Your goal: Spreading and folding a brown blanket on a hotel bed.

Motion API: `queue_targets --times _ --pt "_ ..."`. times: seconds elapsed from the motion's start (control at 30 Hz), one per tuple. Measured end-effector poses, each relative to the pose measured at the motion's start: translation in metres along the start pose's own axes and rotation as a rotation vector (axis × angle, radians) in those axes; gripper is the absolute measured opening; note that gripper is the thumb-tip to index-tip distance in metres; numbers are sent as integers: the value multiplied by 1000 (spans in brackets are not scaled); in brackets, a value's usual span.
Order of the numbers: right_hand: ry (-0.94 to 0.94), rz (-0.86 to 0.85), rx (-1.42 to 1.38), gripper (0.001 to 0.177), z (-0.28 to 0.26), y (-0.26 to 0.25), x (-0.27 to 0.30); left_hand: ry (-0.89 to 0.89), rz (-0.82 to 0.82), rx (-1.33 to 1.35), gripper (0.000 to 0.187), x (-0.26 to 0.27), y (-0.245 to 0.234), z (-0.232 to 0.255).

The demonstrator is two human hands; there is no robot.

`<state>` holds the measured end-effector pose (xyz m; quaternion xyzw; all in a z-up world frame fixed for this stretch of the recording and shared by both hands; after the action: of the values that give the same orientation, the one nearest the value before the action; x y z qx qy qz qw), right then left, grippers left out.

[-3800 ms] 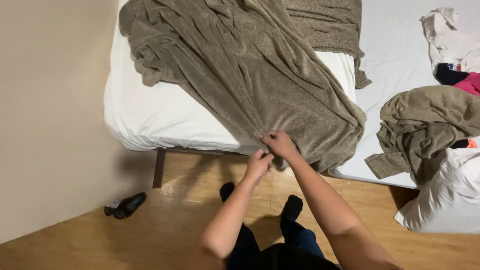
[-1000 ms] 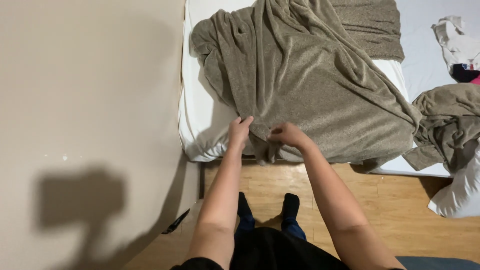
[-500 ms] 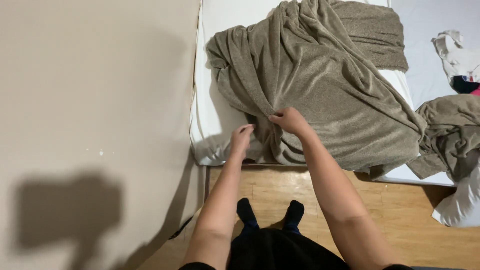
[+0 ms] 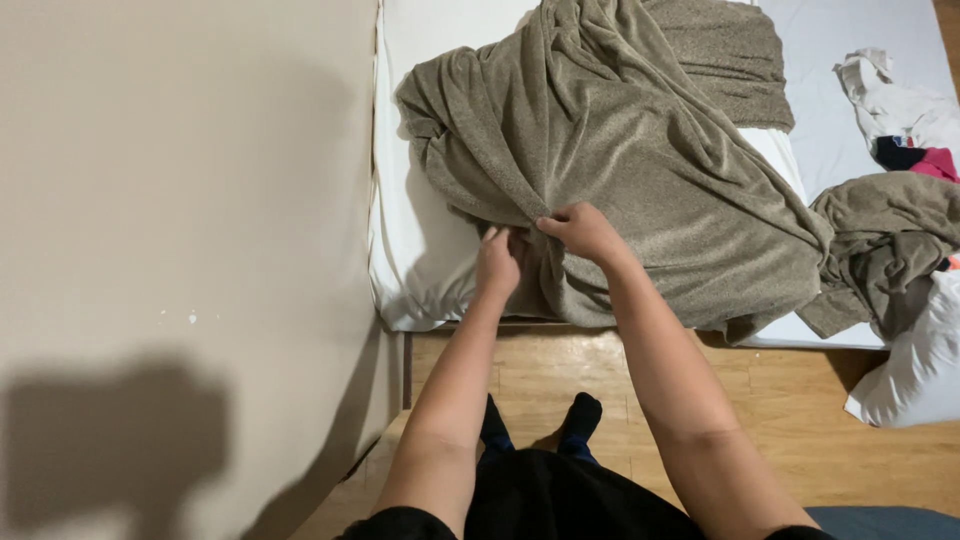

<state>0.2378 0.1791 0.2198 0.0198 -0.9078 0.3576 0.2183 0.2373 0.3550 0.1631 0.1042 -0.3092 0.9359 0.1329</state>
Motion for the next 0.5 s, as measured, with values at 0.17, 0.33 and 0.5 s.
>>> queue_targets --times 0.17,0.33,0.5 --pt "6 58 49 48 -12 -12 12 -10 116 -52 29 30 -51 -6" --pt "1 31 97 48 -38 11 17 -16 86 -161 27 85 -93 22" --pt "-50 -339 255 61 -76 43 33 112 33 -150 27 106 -97 42"
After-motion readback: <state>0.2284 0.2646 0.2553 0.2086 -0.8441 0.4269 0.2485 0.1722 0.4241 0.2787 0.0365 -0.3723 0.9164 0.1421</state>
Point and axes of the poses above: each hand's wrist, its own x-axis away from the middle knuckle, its own y-axis out of the palm, z = x × y, the point moved 3 cm from there along -x, towards the middle knuckle, and after that the axes turned 3 degrees about z, right-handed, at the moved point
